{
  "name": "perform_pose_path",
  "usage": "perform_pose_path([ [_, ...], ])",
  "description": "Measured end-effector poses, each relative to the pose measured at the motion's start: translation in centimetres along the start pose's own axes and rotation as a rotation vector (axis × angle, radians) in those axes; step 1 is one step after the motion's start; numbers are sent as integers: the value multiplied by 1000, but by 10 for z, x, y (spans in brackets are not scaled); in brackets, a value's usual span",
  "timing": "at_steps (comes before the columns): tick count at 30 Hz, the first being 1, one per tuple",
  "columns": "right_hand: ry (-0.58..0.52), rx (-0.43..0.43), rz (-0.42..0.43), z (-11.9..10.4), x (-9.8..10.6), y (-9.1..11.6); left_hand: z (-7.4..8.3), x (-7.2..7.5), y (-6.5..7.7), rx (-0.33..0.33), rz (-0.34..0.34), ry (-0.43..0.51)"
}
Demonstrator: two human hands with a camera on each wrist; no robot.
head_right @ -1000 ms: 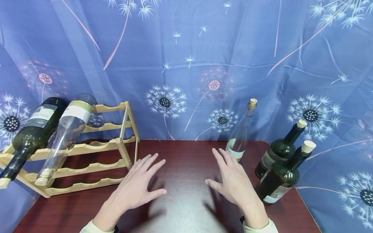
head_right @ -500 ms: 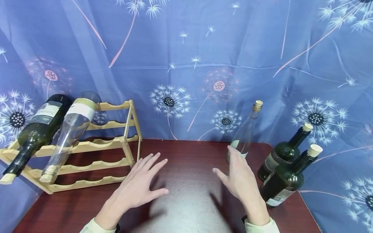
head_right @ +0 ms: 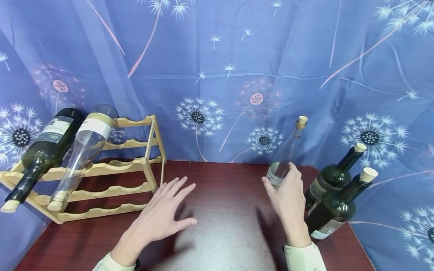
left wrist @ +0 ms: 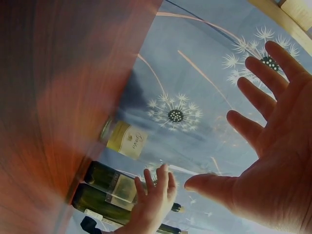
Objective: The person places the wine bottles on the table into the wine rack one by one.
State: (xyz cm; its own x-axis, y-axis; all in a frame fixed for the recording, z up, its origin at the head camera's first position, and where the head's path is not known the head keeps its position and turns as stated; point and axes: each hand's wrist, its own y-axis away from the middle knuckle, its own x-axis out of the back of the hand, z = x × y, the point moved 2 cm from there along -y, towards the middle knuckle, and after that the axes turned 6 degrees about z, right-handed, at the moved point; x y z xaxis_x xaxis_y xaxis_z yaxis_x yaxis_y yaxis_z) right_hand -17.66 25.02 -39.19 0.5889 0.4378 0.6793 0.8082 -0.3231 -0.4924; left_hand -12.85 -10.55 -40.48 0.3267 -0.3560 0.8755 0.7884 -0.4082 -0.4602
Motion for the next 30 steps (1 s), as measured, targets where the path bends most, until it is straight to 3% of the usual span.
perform_pose_path([
  [7,-27,-153,30,20,-17,-14,2,-2,1,-5,-5,9],
  [12,-56,-177,34,29,-29,-22,2,-3,3,-1,-10,12],
  [22,-130,-288,-79,42,-43,-30,0,-1,2,9,-14,20],
  [30,-199,-317,-25,55,-54,-32,1,1,-2,14,-19,51],
])
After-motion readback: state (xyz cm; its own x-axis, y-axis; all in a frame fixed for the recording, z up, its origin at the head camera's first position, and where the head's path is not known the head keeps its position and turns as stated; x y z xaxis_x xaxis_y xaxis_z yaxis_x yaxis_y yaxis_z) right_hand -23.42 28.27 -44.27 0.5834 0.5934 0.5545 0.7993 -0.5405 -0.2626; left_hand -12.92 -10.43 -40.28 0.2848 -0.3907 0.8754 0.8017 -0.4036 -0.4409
